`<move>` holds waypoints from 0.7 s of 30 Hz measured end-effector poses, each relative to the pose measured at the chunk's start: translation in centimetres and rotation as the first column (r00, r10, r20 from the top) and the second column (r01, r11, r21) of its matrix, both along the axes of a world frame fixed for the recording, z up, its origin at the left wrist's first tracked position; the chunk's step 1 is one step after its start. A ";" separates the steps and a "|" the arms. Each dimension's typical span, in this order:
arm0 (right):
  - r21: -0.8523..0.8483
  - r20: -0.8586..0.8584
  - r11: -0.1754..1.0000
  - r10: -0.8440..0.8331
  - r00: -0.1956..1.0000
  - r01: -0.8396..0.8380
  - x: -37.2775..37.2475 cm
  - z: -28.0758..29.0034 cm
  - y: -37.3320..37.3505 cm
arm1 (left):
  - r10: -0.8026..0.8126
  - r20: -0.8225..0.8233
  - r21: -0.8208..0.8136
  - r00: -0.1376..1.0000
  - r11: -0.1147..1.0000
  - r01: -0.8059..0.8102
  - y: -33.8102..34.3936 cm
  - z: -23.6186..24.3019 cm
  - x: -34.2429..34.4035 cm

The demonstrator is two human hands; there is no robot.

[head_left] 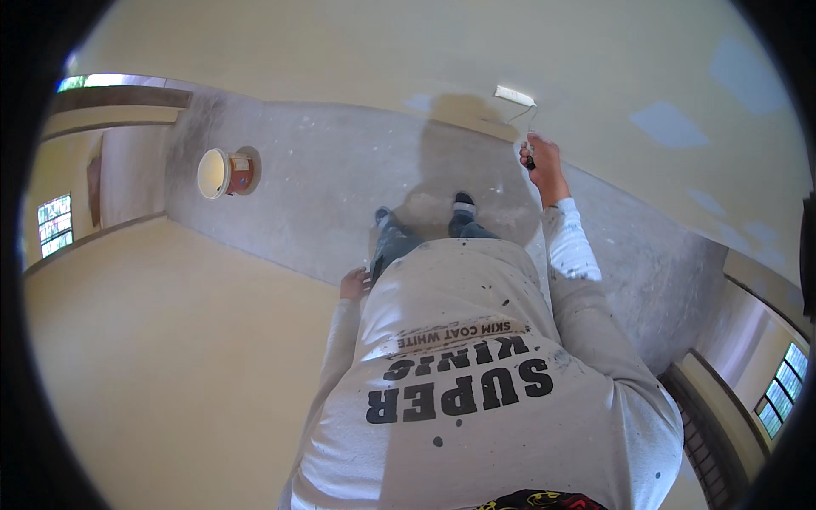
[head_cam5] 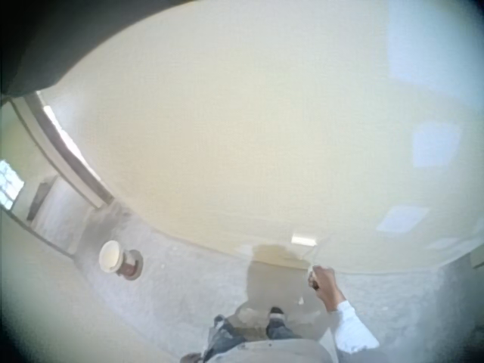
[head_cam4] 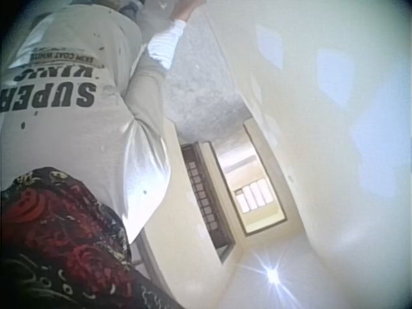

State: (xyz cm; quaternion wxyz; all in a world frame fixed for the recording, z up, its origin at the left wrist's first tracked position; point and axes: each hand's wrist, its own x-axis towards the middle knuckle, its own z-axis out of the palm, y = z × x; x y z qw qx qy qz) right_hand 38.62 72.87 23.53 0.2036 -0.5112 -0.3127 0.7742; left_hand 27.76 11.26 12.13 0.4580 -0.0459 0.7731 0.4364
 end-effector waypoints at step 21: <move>0.152 -0.028 0.988 -0.036 0.999 0.040 0.5 12.1 -5.6 | -0.194 -0.114 -0.130 0.974 0.975 0.179 -3.8 -2.5 2.2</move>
